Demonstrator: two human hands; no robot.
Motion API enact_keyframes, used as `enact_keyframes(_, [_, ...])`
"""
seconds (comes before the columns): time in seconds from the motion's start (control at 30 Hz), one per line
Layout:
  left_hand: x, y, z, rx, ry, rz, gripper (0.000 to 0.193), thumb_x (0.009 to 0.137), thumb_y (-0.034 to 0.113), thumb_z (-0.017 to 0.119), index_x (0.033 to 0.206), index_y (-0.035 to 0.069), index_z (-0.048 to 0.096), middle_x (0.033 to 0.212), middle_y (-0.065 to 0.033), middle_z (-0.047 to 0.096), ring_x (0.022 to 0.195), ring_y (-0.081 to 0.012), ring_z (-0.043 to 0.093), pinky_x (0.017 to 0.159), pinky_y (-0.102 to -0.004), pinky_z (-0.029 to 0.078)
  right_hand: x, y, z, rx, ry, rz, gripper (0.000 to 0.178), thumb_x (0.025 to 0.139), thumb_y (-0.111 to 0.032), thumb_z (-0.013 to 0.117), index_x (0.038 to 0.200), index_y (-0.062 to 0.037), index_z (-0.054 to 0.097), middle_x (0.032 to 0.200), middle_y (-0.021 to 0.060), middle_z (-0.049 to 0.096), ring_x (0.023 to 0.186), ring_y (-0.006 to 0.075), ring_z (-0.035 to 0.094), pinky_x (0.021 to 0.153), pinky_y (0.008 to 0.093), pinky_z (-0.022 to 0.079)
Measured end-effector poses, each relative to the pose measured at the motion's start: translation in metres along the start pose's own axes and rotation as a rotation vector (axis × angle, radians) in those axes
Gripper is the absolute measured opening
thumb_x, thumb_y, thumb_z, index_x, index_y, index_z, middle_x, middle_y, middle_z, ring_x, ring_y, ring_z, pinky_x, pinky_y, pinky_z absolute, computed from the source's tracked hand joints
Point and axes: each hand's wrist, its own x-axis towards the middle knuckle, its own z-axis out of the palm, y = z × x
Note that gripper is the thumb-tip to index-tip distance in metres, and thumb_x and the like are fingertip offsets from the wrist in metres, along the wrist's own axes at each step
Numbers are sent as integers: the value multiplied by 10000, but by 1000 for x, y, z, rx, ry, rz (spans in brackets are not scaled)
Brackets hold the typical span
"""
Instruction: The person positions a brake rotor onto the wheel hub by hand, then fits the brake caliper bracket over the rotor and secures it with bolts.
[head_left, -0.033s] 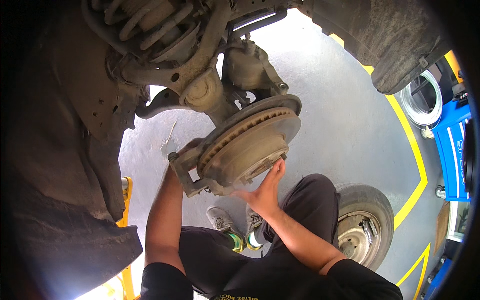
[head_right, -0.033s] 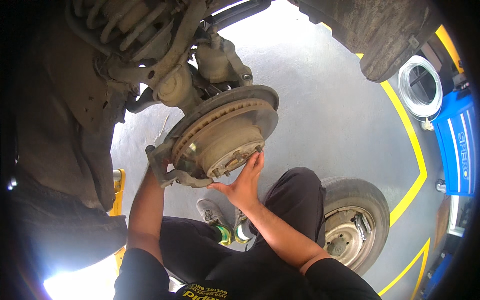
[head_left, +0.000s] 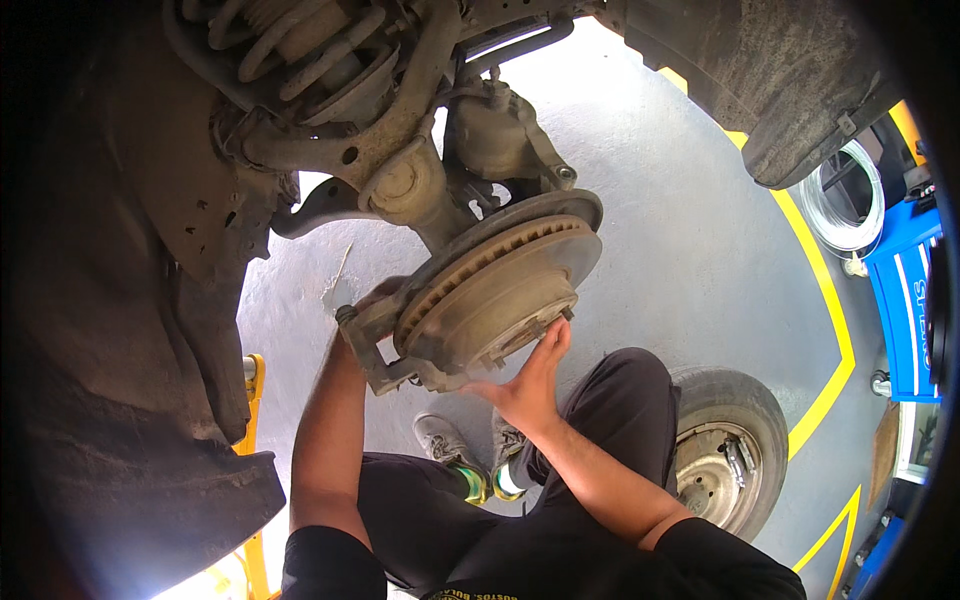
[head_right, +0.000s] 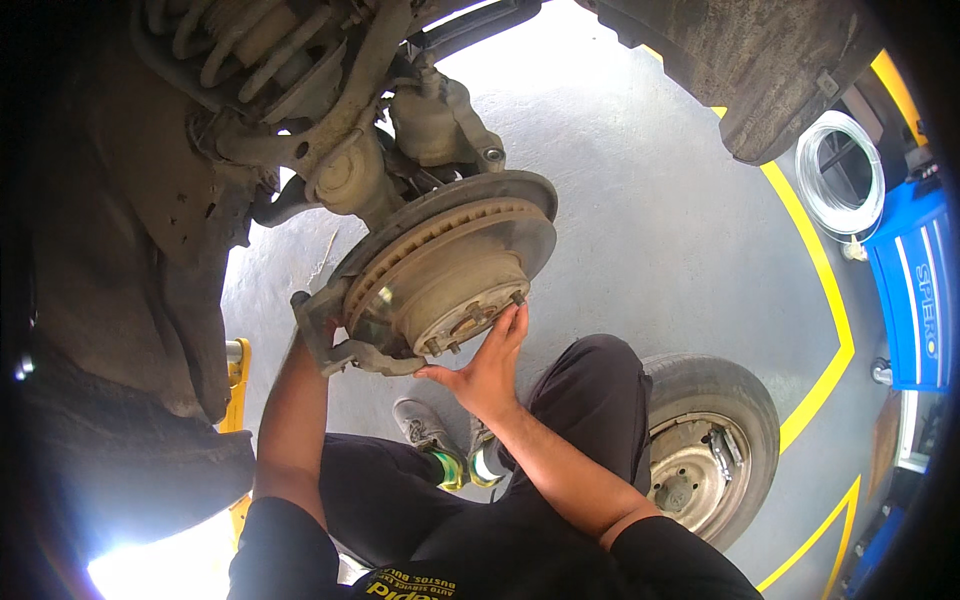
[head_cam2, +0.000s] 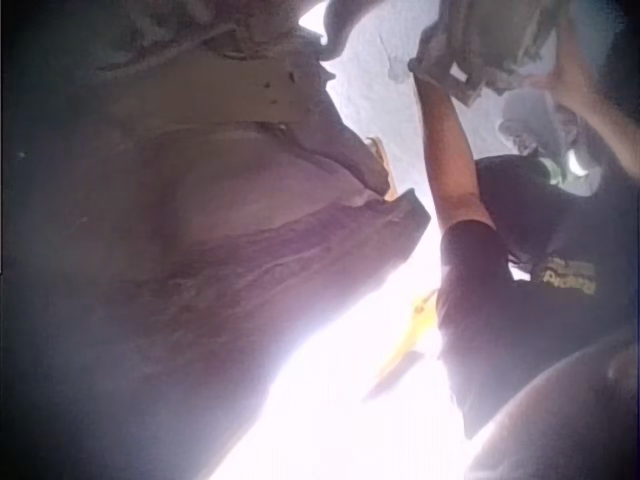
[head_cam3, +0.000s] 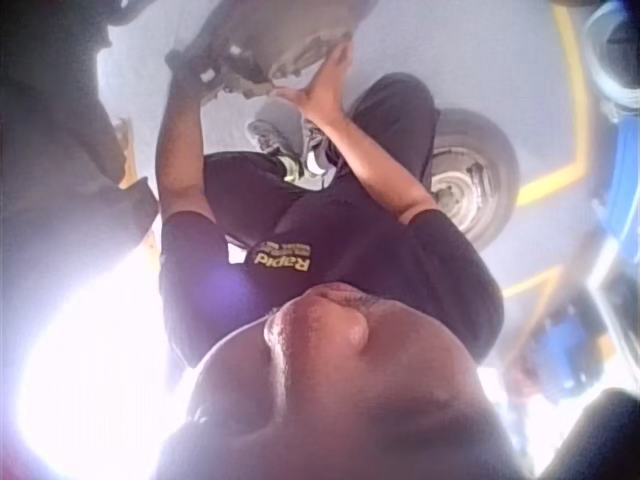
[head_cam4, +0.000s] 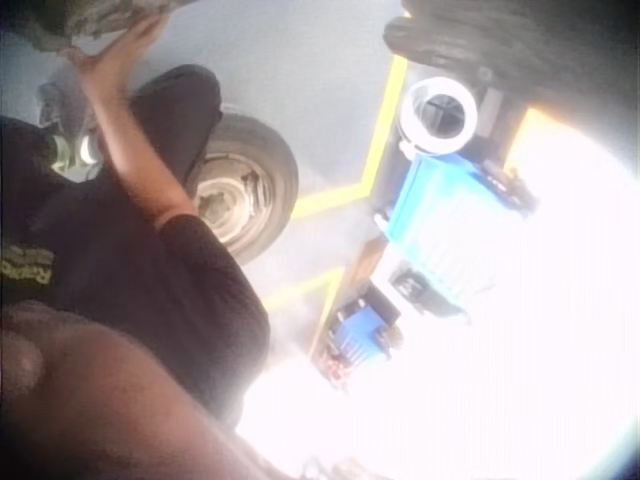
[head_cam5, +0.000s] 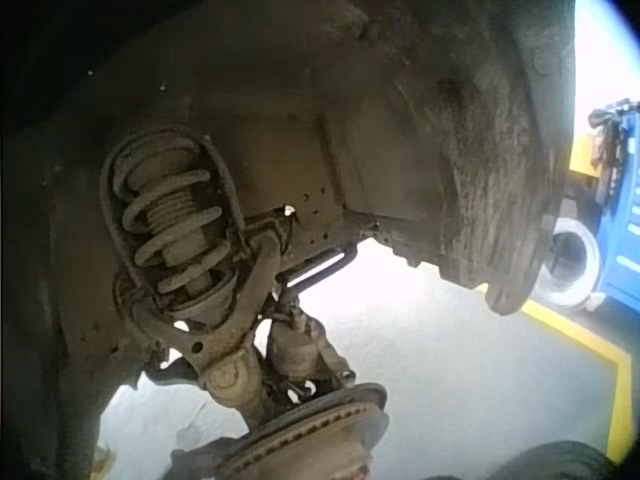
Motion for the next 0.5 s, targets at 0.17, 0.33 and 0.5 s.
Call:
enact_keyframes(0.17, [-1,-8,0,30,0,-3,590,805,301,824,1252,-28,623,1192,-109,666,1007,-136,623,855,-308,539,-4,0,3,-8,-2,14,1586,541,-557,934,1488,112,-149,1508,412,-9,1424,567,125,1176,568,229])
enact_keyframes(0.33, [4,-11,-2,101,-11,12,550,806,296,821,1216,-32,655,1157,-103,684,978,-130,626,843,-308,540,-5,-1,4,41,-25,73,1599,526,-541,945,1496,99,-153,1506,397,-4,1425,556,125,1178,551,229])
enact_keyframes(0.5, [12,-17,-14,254,38,-74,505,816,285,810,1190,-30,683,1124,-93,700,948,-124,630,824,-307,543,-7,11,6,29,12,-23,1620,509,-494,972,1497,98,-167,1511,392,-22,1432,546,115,1183,538,215])
